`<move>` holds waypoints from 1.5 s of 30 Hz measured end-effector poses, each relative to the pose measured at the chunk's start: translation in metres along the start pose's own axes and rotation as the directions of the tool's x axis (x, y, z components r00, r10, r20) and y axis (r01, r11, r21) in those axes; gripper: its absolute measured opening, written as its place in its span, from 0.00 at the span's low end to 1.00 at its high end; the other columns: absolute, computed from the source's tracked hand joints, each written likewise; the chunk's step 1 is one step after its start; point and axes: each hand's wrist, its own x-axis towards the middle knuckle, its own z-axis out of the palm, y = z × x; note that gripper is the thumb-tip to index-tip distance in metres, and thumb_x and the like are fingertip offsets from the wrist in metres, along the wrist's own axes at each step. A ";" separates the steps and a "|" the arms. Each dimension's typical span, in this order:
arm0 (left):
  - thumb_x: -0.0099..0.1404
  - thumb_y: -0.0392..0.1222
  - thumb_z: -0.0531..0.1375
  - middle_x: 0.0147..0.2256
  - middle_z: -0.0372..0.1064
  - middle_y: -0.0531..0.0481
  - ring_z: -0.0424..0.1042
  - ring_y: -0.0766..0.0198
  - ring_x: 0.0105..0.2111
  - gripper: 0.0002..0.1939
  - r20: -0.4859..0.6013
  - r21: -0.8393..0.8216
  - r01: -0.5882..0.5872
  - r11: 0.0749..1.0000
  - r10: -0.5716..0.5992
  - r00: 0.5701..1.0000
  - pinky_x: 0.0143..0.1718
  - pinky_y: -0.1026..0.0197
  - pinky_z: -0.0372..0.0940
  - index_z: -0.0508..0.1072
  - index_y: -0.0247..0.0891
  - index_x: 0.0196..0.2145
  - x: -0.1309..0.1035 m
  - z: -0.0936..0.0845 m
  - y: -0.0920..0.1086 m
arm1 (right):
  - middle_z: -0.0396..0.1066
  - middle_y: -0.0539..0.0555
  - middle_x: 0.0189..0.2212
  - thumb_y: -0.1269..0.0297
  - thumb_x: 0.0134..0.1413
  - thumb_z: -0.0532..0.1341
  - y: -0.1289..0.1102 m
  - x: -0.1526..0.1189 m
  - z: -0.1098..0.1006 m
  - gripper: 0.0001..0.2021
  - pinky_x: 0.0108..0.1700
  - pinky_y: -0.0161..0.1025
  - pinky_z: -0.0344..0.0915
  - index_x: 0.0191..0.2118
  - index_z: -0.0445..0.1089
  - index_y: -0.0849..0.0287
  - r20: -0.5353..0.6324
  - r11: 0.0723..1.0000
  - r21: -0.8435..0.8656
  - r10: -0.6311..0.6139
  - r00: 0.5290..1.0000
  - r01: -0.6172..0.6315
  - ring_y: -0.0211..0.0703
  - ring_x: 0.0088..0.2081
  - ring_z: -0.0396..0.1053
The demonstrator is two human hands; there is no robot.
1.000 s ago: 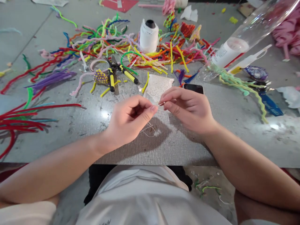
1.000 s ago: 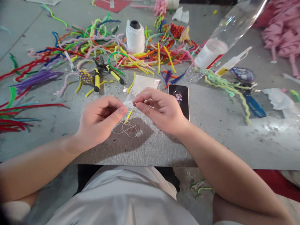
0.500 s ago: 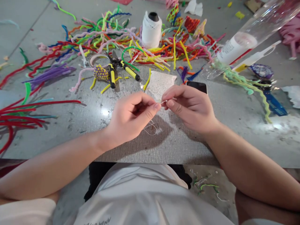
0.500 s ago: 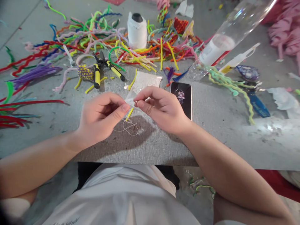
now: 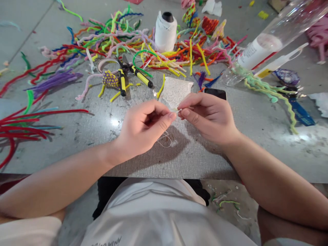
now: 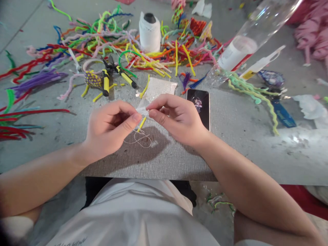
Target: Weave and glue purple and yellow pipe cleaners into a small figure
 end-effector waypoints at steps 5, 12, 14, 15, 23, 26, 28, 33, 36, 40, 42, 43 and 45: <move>0.70 0.56 0.70 0.23 0.69 0.53 0.64 0.69 0.22 0.19 0.000 0.035 -0.012 0.999 0.012 1.000 0.20 0.62 0.56 0.76 0.40 0.30 0.001 0.001 -0.001 | 0.78 0.52 0.34 0.51 0.63 0.74 0.001 -0.001 0.000 0.13 0.38 0.39 0.75 0.39 0.80 0.54 -0.029 0.999 -0.031 0.015 0.999 -0.016 0.39 0.34 0.74; 0.69 0.56 0.71 0.23 0.68 0.54 0.62 0.70 0.21 0.19 -0.008 0.047 -0.011 0.999 0.011 1.000 0.19 0.63 0.54 0.75 0.40 0.30 0.001 0.001 -0.002 | 0.78 0.52 0.34 0.52 0.64 0.74 -0.002 -0.002 0.002 0.11 0.39 0.39 0.77 0.39 0.81 0.54 -0.019 1.000 -0.010 0.024 1.000 -0.025 0.39 0.34 0.74; 0.70 0.57 0.71 0.23 0.68 0.54 0.62 0.70 0.21 0.19 -0.010 0.046 -0.012 0.999 0.012 1.000 0.19 0.62 0.54 0.75 0.40 0.30 0.001 0.001 -0.002 | 0.79 0.52 0.34 0.54 0.64 0.73 -0.002 -0.003 0.002 0.10 0.39 0.39 0.77 0.39 0.81 0.54 -0.030 1.000 -0.014 0.006 1.000 -0.007 0.39 0.34 0.74; 0.69 0.57 0.71 0.23 0.68 0.54 0.62 0.70 0.21 0.20 -0.012 0.044 -0.013 0.999 0.013 1.000 0.19 0.62 0.54 0.75 0.40 0.30 0.001 0.001 -0.002 | 0.79 0.52 0.34 0.55 0.65 0.73 -0.002 -0.003 0.002 0.09 0.39 0.39 0.77 0.39 0.81 0.54 -0.034 1.000 -0.018 0.000 0.999 -0.001 0.39 0.35 0.75; 0.69 0.56 0.72 0.23 0.67 0.55 0.60 0.70 0.21 0.19 -0.016 0.018 0.011 1.000 -0.010 1.000 0.19 0.61 0.54 0.74 0.41 0.30 0.001 0.002 0.000 | 0.78 0.52 0.35 0.62 0.66 0.70 -0.001 -0.006 0.002 0.03 0.39 0.42 0.75 0.41 0.81 0.53 -0.072 0.975 -0.213 -0.085 0.994 0.068 0.42 0.36 0.74; 0.68 0.54 0.73 0.22 0.65 0.56 0.59 0.71 0.20 0.19 0.010 -0.057 0.063 0.996 -0.063 0.998 0.19 0.62 0.52 0.74 0.40 0.29 0.003 0.001 -0.001 | 0.78 0.51 0.34 0.67 0.68 0.67 -0.001 -0.006 0.001 0.03 0.39 0.41 0.73 0.42 0.80 0.53 -0.052 0.939 -0.310 -0.170 0.984 0.146 0.41 0.36 0.75; 0.66 0.56 0.74 0.22 0.64 0.56 0.60 0.71 0.20 0.20 0.042 -0.147 0.143 0.979 -0.139 0.989 0.19 0.63 0.51 0.75 0.40 0.30 0.004 0.000 -0.005 | 0.79 0.50 0.34 0.68 0.69 0.67 0.000 -0.004 0.000 0.04 0.39 0.42 0.72 0.43 0.79 0.53 -0.011 0.898 -0.372 -0.256 0.967 0.233 0.40 0.35 0.75; 0.60 0.54 0.78 0.21 0.61 0.57 0.58 0.73 0.20 0.20 0.145 -0.392 0.359 0.847 -0.329 0.933 0.19 0.66 0.51 0.77 0.38 0.29 0.010 -0.001 -0.015 | 0.80 0.49 0.33 0.71 0.68 0.66 0.002 0.000 -0.001 0.05 0.34 0.42 0.72 0.43 0.79 0.52 0.072 0.768 -0.478 -0.450 0.890 0.427 0.40 0.31 0.74; 0.59 0.49 0.79 0.21 0.60 0.58 0.56 0.75 0.20 0.19 0.184 -0.478 0.429 0.767 -0.390 0.902 0.19 0.67 0.50 0.76 0.36 0.27 0.012 0.000 -0.012 | 0.80 0.51 0.34 0.69 0.69 0.66 0.002 0.000 -0.002 0.06 0.34 0.44 0.73 0.42 0.79 0.50 0.070 0.766 -0.510 -0.417 0.906 0.391 0.42 0.32 0.74; 0.60 0.44 0.78 0.20 0.56 0.58 0.53 0.75 0.19 0.16 0.195 -0.527 0.471 0.708 -0.439 0.877 0.19 0.69 0.49 0.76 0.35 0.26 0.013 0.001 -0.006 | 0.80 0.51 0.34 0.71 0.69 0.65 0.002 -0.001 -0.002 0.07 0.35 0.43 0.73 0.44 0.78 0.50 0.082 0.784 -0.476 -0.411 0.908 0.398 0.42 0.33 0.74; 0.62 0.41 0.76 0.19 0.55 0.59 0.51 0.76 0.19 0.15 0.199 -0.543 0.481 0.688 -0.451 0.870 0.19 0.70 0.49 0.76 0.34 0.26 0.014 0.001 -0.004 | 0.80 0.50 0.34 0.73 0.68 0.66 0.003 -0.001 -0.002 0.08 0.35 0.42 0.73 0.44 0.78 0.51 0.081 0.796 -0.444 -0.421 0.903 0.411 0.40 0.32 0.74; 0.63 0.40 0.76 0.20 0.55 0.58 0.51 0.77 0.19 0.15 0.200 -0.550 0.483 0.681 -0.454 0.868 0.19 0.71 0.49 0.76 0.34 0.25 0.014 0.001 -0.003 | 0.80 0.50 0.34 0.73 0.68 0.66 0.003 -0.001 -0.002 0.07 0.35 0.41 0.72 0.44 0.78 0.52 0.076 0.802 -0.433 -0.422 0.903 0.411 0.40 0.32 0.74; 0.64 0.38 0.74 0.20 0.57 0.58 0.51 0.77 0.19 0.15 0.201 -0.557 0.488 0.671 -0.462 0.864 0.18 0.71 0.50 0.75 0.33 0.25 0.014 0.002 -0.003 | 0.79 0.50 0.34 0.72 0.68 0.66 0.004 -0.001 -0.002 0.07 0.36 0.42 0.73 0.44 0.78 0.51 0.064 0.815 -0.423 -0.409 0.910 0.396 0.40 0.32 0.74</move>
